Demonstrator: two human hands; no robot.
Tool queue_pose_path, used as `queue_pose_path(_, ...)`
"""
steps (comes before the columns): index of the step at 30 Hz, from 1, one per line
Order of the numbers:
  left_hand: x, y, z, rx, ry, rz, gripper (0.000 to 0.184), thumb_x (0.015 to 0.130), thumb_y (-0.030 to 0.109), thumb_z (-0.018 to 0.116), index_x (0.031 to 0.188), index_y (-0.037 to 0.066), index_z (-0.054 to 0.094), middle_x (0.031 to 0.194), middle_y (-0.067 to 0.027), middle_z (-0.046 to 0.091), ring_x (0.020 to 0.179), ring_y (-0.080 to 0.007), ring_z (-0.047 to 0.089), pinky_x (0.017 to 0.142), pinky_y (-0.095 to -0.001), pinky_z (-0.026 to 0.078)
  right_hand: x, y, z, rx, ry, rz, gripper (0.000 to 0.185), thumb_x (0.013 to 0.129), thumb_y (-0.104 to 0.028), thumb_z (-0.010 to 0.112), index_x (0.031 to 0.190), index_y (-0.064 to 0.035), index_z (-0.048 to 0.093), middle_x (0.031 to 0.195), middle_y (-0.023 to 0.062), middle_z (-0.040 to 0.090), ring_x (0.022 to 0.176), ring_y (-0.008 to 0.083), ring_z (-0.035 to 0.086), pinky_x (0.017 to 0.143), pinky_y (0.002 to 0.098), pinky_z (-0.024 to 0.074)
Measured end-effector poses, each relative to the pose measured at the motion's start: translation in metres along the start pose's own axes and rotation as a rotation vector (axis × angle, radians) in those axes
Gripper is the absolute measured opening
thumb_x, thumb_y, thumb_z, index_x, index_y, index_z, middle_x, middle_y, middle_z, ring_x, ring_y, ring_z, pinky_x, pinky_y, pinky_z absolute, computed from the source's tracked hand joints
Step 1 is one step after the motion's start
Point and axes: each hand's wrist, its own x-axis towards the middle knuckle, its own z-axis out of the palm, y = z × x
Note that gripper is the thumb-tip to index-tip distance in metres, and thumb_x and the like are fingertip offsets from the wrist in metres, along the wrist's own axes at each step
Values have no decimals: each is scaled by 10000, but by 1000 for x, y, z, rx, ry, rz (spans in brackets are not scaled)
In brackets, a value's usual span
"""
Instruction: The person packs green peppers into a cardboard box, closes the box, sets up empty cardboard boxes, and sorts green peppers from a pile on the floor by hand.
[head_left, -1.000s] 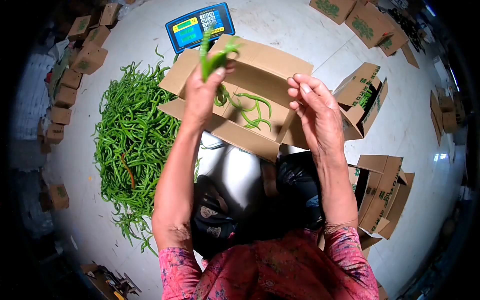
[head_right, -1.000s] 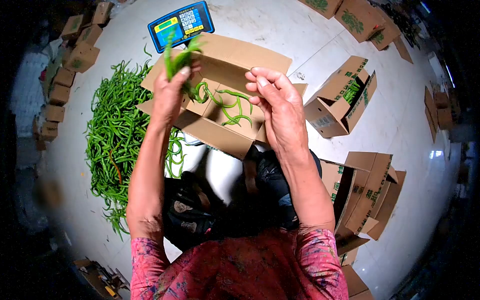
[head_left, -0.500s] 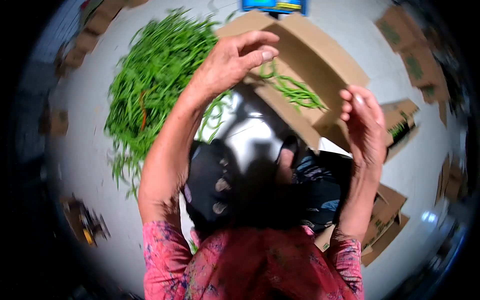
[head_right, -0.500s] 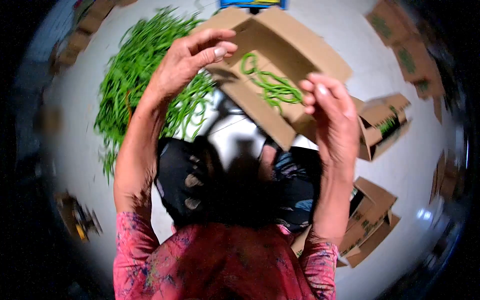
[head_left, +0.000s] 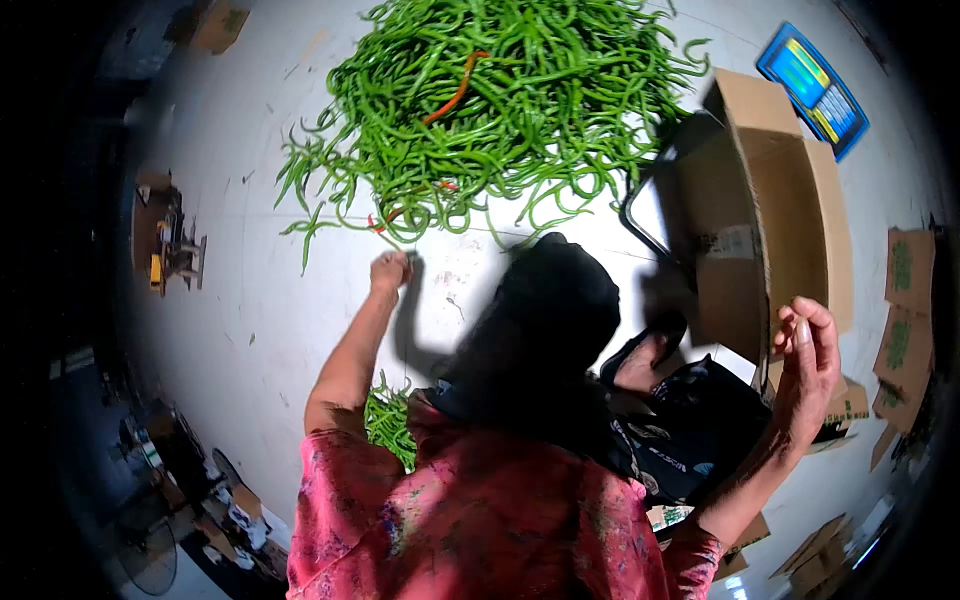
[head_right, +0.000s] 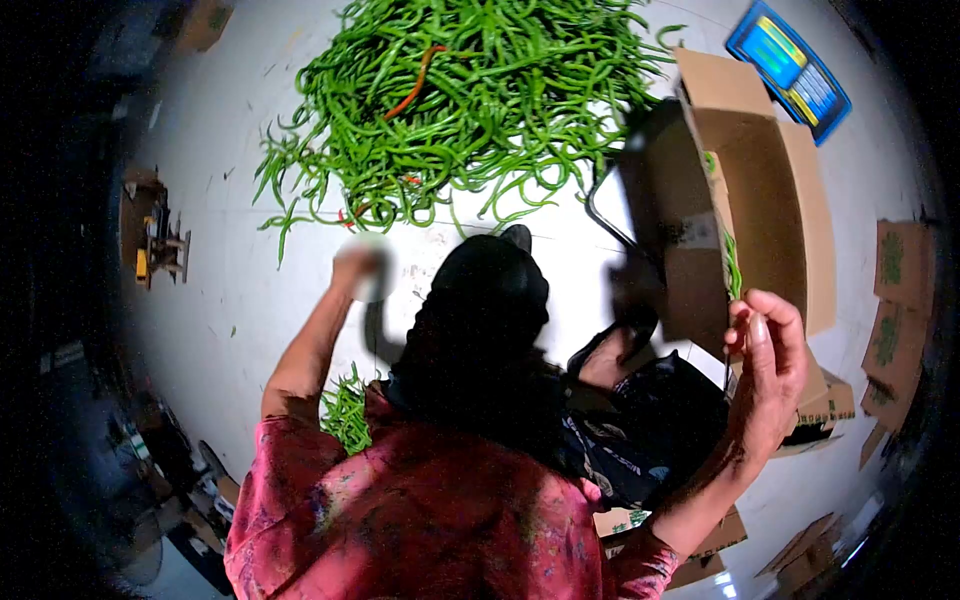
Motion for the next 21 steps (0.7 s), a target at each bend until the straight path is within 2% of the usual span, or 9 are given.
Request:
queue_pose_path(3,7,-136,5,291,84,111,120,866,142,603,854,33,652,740,-80,656,648,-173,605,600,-304,477,-1,0,27,-213,-92,-13,232,960,-176,592,1133,-26,618,1017,62,650,894,114,591,805,254,486)
queue_pose_path(5,7,-180,8,414,119,100,164,833,146,624,922,17,671,824,-119,687,766,-217,654,707,-323,512,-2,2,48,-402,-143,24,237,961,-165,586,1147,-20,615,1023,59,652,927,127,600,816,259,487)
queue_pose_path(8,12,-187,12,571,115,55,281,823,195,638,1022,-2,665,930,-194,694,919,-294,670,834,-362,512,3,13,79,-706,-324,-134,213,929,-89,591,1104,30,612,986,138,660,906,218,628,796,308,493)
queue_pose_path(11,38,-185,15,579,319,188,356,811,248,660,1051,-15,646,946,-230,680,935,-353,656,847,-412,507,8,20,108,-877,-491,-152,245,887,-50,626,1108,47,585,955,190,644,858,297,630,799,327,492)
queue_pose_path(13,54,-175,19,652,436,301,372,771,256,705,1011,-16,620,873,-218,665,837,-412,626,796,-498,487,14,35,114,-1025,-570,-213,229,877,-41,629,1088,39,590,945,199,640,821,302,631,751,343,495)
queue_pose_path(14,57,-164,21,658,533,407,368,767,241,705,1031,1,613,870,-213,656,822,-408,622,785,-503,486,14,36,118,-1072,-583,-80,226,870,-34,634,1082,32,592,946,203,637,790,288,637,716,353,491)
queue_pose_path(15,62,-164,25,662,630,514,368,763,226,705,1050,19,605,866,-208,648,806,-403,619,774,-508,484,16,44,120,-1045,-579,-84,234,862,-22,634,1085,32,590,939,203,634,757,282,635,698,348,490)
queue_pose_path(18,67,-164,44,724,756,440,320,759,201,699,1023,56,590,881,-198,638,801,-403,616,756,-508,489,22,55,126,-1094,-646,-65,248,855,-18,627,1096,25,594,945,197,644,781,303,647,708,358,500)
queue_pose_path(21,57,-130,48,539,372,-53,291,750,204,704,977,70,579,902,-196,634,820,-410,620,738,-503,497,26,64,133,-1140,-660,-107,253,852,-13,616,1102,20,601,959,203,651,822,324,655,728,378,505)
